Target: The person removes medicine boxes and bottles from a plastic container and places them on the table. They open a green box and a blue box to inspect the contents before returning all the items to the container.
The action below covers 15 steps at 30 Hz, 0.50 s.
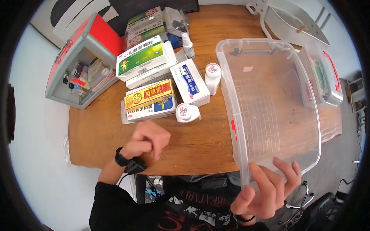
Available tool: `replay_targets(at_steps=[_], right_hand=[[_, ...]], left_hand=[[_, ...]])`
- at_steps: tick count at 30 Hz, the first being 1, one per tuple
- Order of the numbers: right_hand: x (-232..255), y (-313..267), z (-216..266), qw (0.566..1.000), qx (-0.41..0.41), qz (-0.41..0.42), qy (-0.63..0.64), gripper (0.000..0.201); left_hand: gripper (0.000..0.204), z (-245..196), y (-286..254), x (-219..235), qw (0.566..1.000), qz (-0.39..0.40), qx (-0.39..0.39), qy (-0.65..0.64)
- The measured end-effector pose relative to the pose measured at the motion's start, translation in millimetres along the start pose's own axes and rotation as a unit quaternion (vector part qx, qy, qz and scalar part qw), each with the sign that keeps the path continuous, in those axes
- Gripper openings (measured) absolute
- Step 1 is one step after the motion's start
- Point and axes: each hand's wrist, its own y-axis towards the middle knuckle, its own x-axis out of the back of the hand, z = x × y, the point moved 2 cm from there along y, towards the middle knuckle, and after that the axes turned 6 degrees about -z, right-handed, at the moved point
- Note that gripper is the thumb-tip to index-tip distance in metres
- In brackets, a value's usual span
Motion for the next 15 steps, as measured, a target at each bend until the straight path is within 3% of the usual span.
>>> replay_targets(at_steps=[2, 3, 4, 6, 10, 11, 15], right_hand=[[-4, -10, -6, 0.985, 0.006, -0.151, 0.082, 0.039], [-3, -23, -1, 0.98, 0.009, -0.167, 0.105, 0.036], [-3, -34, 4, 0.975, 0.013, -0.184, 0.127, 0.033], [-7, -51, 12, 0.976, 0.086, -0.086, 0.182, 0.026], [-27, -58, 33, 0.961, 0.135, 0.039, 0.237, 0.017], [-33, -69, 29, 0.952, 0.103, 0.011, 0.288, 0.01], [-69, -78, 25, 0.948, -0.034, 0.066, 0.311, 0.011]], left_hand=[[0.014, -21, -5, -5, 0.982, -0.047, -0.145, 0.108], [0.018, -34, -6, -9, 0.961, -0.072, -0.215, 0.159], [0.021, -46, -3, -15, 0.934, -0.12, -0.234, 0.242], [0.03, -64, 7, -32, 0.847, -0.214, -0.27, 0.404], [0.044, -44, 34, -51, 0.803, -0.25, -0.189, 0.507], [0.053, -34, 35, -48, 0.793, -0.242, -0.191, 0.525], [0.055, -27, 37, -58, 0.776, -0.243, -0.122, 0.569]])
